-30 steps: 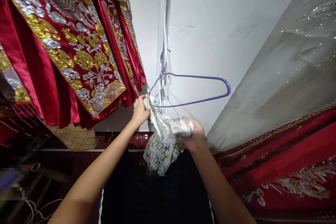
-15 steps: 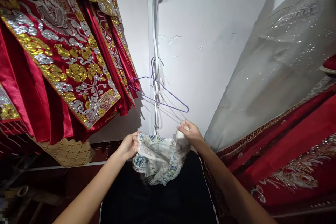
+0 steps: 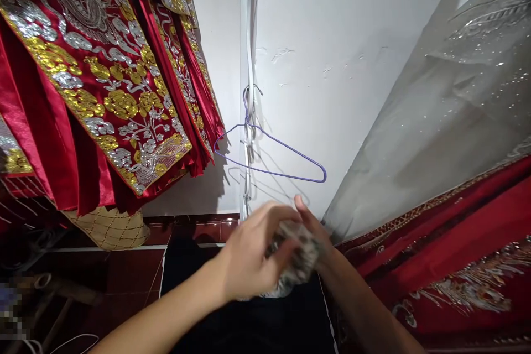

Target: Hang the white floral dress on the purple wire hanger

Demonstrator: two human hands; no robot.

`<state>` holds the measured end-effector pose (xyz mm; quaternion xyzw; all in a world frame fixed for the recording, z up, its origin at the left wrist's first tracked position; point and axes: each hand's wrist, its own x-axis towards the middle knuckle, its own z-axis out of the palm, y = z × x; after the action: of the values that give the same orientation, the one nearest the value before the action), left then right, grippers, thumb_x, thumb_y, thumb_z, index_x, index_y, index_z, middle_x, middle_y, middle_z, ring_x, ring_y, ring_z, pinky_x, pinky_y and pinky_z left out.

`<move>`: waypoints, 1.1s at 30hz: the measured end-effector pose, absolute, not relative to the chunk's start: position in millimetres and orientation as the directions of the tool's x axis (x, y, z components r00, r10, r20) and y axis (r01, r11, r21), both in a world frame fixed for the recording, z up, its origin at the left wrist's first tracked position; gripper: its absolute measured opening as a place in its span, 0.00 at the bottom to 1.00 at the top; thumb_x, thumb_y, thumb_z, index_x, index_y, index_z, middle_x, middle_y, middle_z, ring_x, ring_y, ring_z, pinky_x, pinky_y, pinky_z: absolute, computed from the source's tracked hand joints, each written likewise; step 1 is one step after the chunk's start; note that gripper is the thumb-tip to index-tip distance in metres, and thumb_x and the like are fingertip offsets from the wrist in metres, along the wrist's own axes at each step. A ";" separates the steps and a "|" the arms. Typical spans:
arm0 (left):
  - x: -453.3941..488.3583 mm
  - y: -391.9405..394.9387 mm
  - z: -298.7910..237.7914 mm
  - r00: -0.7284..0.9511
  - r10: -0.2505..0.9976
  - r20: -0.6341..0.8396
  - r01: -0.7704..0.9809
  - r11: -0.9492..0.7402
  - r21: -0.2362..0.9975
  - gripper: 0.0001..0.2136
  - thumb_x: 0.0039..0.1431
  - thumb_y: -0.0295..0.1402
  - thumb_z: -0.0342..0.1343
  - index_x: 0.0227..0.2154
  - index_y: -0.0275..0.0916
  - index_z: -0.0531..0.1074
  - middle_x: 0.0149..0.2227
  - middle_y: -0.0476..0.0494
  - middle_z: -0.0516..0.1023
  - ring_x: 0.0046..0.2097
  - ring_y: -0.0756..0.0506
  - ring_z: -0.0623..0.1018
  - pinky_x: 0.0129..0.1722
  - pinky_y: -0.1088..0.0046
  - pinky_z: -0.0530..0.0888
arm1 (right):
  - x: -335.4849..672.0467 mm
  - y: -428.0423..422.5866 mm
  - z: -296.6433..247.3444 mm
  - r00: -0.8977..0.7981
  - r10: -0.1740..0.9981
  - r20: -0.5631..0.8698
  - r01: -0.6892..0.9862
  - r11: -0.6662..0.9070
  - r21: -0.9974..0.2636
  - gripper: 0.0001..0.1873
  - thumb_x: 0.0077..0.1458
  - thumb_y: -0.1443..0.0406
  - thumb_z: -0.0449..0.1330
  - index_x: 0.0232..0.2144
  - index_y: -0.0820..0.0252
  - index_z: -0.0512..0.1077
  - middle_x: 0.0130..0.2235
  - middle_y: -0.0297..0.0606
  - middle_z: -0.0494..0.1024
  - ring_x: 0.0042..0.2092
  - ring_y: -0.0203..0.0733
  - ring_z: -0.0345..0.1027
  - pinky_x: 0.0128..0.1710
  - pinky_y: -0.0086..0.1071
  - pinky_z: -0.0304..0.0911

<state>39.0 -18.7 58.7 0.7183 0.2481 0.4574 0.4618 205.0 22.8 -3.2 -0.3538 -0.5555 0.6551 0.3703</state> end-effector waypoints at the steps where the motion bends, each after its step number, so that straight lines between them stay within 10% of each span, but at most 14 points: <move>1: 33.0 -15.4 59.7 0.453 0.761 0.465 -0.007 -0.519 0.855 0.17 0.59 0.31 0.58 0.51 0.44 0.71 0.52 0.38 0.73 0.54 0.39 0.72 0.56 0.62 0.66 | 209.6 20.2 5.2 -0.507 0.858 -0.082 -0.065 -0.133 -0.989 0.33 0.53 0.36 0.50 0.27 0.57 0.74 0.25 0.38 0.72 0.31 0.45 0.70 0.33 0.36 0.67; 7: -2.9 5.8 13.2 0.812 0.558 0.170 0.143 -0.474 0.869 0.11 0.62 0.41 0.56 0.41 0.42 0.76 0.32 0.44 0.77 0.35 0.44 0.76 0.37 0.69 0.72 | 249.7 -4.8 72.3 -0.771 0.631 -0.088 0.323 0.269 -0.907 0.14 0.47 0.59 0.70 0.36 0.59 0.80 0.35 0.38 0.80 0.36 0.43 0.73 0.36 0.32 0.68; 11: -33.7 0.5 1.9 0.730 0.678 0.086 0.368 -0.496 0.786 0.11 0.62 0.41 0.54 0.32 0.40 0.75 0.27 0.47 0.74 0.30 0.46 0.72 0.34 0.71 0.69 | 278.4 2.0 106.0 -0.318 0.900 0.297 0.499 0.425 -0.755 0.09 0.56 0.61 0.63 0.38 0.53 0.82 0.34 0.41 0.82 0.33 0.44 0.74 0.29 0.33 0.68; 15: -58.0 -2.2 35.9 0.520 0.834 0.186 0.510 -0.477 0.716 0.13 0.67 0.40 0.48 0.33 0.40 0.73 0.30 0.49 0.74 0.34 0.47 0.71 0.38 0.73 0.67 | 276.5 67.0 103.0 0.051 0.711 0.702 0.531 0.576 -0.622 0.07 0.51 0.61 0.67 0.35 0.54 0.82 0.38 0.40 0.83 0.41 0.47 0.75 0.42 0.38 0.68; 25: -103.5 14.8 72.8 0.090 0.973 0.214 0.234 -0.229 0.945 0.15 0.57 0.47 0.58 0.29 0.39 0.70 0.24 0.51 0.68 0.25 0.50 0.66 0.24 0.77 0.62 | 185.9 177.0 78.8 -0.172 0.818 0.549 0.046 0.563 -0.825 0.19 0.53 0.59 0.64 0.45 0.62 0.78 0.41 0.39 0.81 0.42 0.40 0.73 0.47 0.35 0.65; 33: -122.5 48.2 30.3 0.355 0.935 0.028 0.806 -0.321 0.497 0.17 0.62 0.44 0.50 0.23 0.40 0.71 0.26 0.45 0.75 0.30 0.44 0.72 0.32 0.71 0.67 | 226.7 160.6 102.5 -0.301 0.832 0.466 0.182 0.530 -0.828 0.18 0.47 0.64 0.67 0.43 0.60 0.81 0.39 0.41 0.84 0.35 0.38 0.74 0.39 0.33 0.69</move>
<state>-122.5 48.2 30.3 0.7974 0.5459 0.1572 0.2038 226.7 160.6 102.5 -0.3465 -0.7317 0.3389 0.4792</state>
